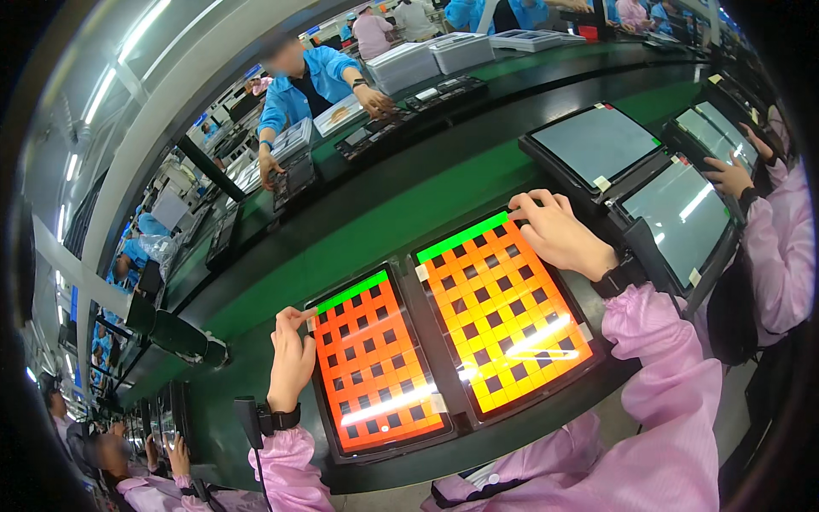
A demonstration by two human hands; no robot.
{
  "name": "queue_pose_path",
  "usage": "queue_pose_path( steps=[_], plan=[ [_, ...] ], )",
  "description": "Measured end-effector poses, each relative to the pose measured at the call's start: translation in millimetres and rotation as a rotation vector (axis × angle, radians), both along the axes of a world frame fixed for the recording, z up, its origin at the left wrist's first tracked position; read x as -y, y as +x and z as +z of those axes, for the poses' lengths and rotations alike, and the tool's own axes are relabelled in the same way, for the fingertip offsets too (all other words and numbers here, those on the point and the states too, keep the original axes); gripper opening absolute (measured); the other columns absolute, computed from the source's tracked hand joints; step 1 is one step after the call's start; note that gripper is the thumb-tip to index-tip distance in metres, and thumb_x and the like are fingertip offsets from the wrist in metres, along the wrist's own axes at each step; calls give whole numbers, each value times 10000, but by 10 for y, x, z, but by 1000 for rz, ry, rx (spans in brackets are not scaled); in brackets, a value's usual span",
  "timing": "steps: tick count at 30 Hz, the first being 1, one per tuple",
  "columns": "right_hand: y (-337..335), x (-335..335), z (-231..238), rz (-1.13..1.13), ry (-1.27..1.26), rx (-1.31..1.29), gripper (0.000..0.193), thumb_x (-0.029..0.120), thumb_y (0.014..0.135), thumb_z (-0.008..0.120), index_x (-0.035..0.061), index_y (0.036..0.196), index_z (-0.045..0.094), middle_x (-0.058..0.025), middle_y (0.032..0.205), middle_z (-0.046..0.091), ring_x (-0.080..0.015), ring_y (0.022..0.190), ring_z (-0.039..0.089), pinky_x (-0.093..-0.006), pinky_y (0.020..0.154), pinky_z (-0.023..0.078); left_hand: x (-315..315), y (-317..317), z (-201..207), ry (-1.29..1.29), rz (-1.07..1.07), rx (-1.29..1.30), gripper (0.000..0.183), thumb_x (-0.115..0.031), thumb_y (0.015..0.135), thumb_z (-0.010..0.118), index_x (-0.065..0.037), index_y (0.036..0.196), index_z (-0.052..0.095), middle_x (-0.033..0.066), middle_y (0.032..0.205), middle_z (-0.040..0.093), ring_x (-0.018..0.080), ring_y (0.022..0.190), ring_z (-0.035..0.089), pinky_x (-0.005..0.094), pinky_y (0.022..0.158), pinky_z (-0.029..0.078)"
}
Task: Performing quality control tests on tablet computer screens on an assembly line, including touch response, color grids, and hardware functionality.
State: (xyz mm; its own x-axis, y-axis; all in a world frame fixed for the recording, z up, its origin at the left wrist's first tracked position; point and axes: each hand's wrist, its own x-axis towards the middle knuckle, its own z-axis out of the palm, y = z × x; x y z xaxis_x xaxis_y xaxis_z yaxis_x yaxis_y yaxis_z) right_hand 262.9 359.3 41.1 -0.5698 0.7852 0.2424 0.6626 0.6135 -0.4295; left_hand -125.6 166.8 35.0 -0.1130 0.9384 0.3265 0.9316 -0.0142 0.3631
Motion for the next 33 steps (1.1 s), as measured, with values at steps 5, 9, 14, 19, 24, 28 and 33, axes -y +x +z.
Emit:
queue_pose_path(
  steps=[5,9,14,19,24,28,33],
  plan=[
    [66,85,-30,43,72,-5,337,92,835,432,-20,1153,446,-120,1117,611,-277,1168,391,-414,1013,260,166,20,35,-31,40,11,421,19,757,448,12,1171,371,149,1182,542,306,1135,451,405,937,307],
    [156,469,73,39,11,31,334,81,831,403,-25,1138,481,-127,1185,537,-299,1199,365,-413,1039,259,564,208,39,-84,54,8,463,24,764,455,16,1212,341,168,1228,528,319,1124,444,407,954,295],
    [485,1211,194,43,-29,100,314,68,822,455,-29,1119,474,-139,1184,531,-315,1185,391,-444,1019,271,1149,678,-19,-89,97,48,490,-10,751,526,33,1233,452,143,1170,550,307,1099,458,411,936,313],
    [645,1876,254,-4,-75,118,349,44,784,495,-23,1126,471,-131,1099,573,-335,1175,410,-513,1010,264,1786,1154,164,-341,228,118,504,50,795,523,62,1250,308,235,1264,447,342,1163,469,406,1022,328],
    [574,1991,230,-50,5,167,435,53,751,517,-19,1175,445,-131,1070,578,-335,1195,395,-532,1028,242,1876,1260,92,-327,258,-33,517,48,770,532,73,1238,313,242,1285,437,371,1155,463,426,1017,313],
    [378,2050,152,66,-35,127,457,70,746,530,-19,1186,445,-126,1032,589,-325,1198,398,-534,1026,239,1690,1405,53,-258,53,81,574,7,749,529,75,1283,332,243,1257,451,357,1109,458,448,960,333],
    [-71,2070,93,307,11,33,437,117,748,562,-8,1159,484,-100,980,612,-283,1184,424,-518,1010,260,1238,1750,86,-250,-206,123,540,-28,743,555,4,1266,423,144,1128,503,303,1088,456,418,940,298]
  ],
)
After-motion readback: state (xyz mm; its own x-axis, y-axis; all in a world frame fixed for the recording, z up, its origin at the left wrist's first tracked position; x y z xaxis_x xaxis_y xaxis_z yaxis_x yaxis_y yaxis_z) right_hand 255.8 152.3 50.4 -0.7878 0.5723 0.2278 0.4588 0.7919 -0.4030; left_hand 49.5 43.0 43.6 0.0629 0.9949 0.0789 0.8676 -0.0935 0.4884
